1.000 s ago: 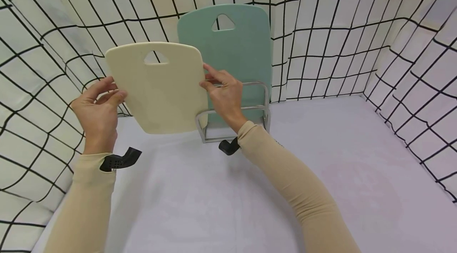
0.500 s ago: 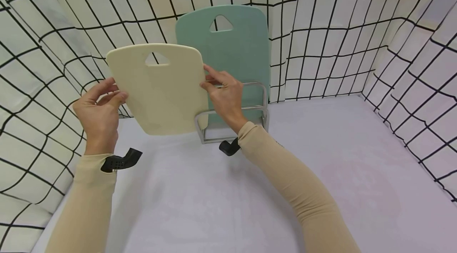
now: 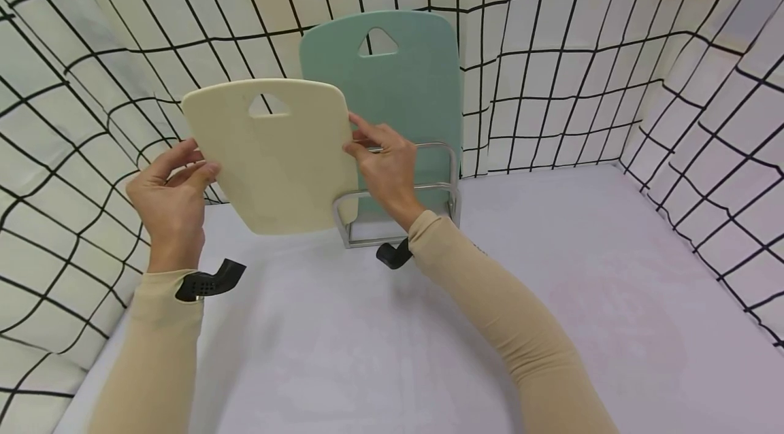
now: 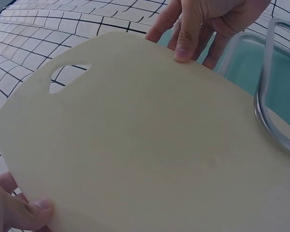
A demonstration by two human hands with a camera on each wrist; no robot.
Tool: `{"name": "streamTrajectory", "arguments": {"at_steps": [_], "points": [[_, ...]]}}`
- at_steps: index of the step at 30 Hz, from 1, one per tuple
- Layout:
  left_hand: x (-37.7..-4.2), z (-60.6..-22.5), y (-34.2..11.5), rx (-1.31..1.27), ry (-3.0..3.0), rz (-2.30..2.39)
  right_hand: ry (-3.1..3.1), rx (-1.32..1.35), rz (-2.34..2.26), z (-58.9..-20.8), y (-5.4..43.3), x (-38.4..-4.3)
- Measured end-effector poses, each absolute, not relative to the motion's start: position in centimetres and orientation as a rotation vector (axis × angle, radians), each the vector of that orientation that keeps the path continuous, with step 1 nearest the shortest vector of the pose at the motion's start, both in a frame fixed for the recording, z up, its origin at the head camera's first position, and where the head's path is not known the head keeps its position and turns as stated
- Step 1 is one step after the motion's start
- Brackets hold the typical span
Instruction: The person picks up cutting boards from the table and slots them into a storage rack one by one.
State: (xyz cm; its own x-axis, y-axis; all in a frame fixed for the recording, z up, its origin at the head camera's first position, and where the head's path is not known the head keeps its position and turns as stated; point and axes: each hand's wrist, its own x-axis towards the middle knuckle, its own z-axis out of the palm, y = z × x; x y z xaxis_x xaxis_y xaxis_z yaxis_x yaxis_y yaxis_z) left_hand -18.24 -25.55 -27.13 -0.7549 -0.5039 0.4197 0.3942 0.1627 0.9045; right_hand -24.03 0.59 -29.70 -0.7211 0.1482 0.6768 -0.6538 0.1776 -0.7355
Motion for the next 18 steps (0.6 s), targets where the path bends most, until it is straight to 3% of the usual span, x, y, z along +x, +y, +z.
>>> {"name": "streamTrajectory", "arguments": {"at_steps": [18], "points": [[-18.0, -28.4, -25.1, 0.086, -1.672, -1.691, -1.807, 0.497, 1.575, -29.9, 0.8, -24.1]]}}
